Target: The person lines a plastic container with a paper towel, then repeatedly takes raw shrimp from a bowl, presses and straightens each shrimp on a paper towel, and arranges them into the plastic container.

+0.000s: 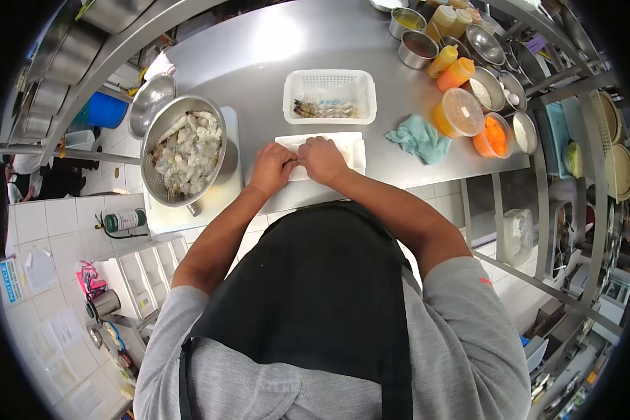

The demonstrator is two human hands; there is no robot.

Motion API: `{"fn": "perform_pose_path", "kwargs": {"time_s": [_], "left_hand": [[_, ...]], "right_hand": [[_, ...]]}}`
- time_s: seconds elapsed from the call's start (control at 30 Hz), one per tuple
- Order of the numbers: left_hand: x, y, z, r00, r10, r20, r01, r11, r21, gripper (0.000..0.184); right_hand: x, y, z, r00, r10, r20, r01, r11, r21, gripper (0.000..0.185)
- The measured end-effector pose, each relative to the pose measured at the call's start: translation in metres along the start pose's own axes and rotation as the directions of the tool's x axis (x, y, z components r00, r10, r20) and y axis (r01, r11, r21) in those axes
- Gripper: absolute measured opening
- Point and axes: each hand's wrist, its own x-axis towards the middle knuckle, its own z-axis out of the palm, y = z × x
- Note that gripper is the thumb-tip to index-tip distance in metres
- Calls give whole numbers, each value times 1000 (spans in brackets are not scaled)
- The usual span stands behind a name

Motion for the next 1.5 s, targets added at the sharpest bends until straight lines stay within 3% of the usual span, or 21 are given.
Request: {"fn": "perform_pose_path", "kwargs": {"time_s": [0.23, 0.53, 0.63, 0.77, 0.87, 0.93, 1.03, 1.17, 1.33, 1.5], "left_hand": [[4, 7, 7, 1000, 3, -28, 1, 990, 140, 7], [15, 15, 2, 972, -146, 182, 50, 893, 448, 5], [23, 26, -8, 929, -229, 291, 74, 885, 459, 10], [10, 34, -10, 984, -145, 104, 109, 952, 287, 31], [8, 45, 4, 994, -110, 8, 106, 976, 193, 39], [13, 50, 23, 998, -61, -16, 62, 990, 123, 41], [21, 61, 36, 997, -40, 66, 35, 996, 85, 39], [30, 73, 52, 1000, -22, 11, 21, 998, 60, 23], [38, 75, 57, 999, -31, 21, 30, 999, 30, 11], [38, 72, 47, 997, 12, 70, -16, 998, 57, 17]], "right_hand": [[3, -12, 5, 999, 29, -23, -32, 994, -106, 8], [4, -29, 16, 999, 48, -16, -51, 966, -255, 13], [1, -19, 11, 1000, -13, 17, 17, 967, -256, 13], [-26, 5, -35, 998, -30, -55, 23, 992, -121, 20], [-46, 41, -54, 1000, 21, 16, -20, 998, -54, 29], [-51, 52, -56, 1000, -4, 21, 4, 1000, -8, 26], [-57, 62, -51, 999, -44, 4, 44, 999, 11, 18], [-57, 68, -47, 999, -33, 37, 33, 999, 2, 8], [-55, 72, -45, 997, -63, 45, 64, 998, -10, 11], [-52, 71, -47, 995, -55, 86, 59, 997, -50, 11]]}}
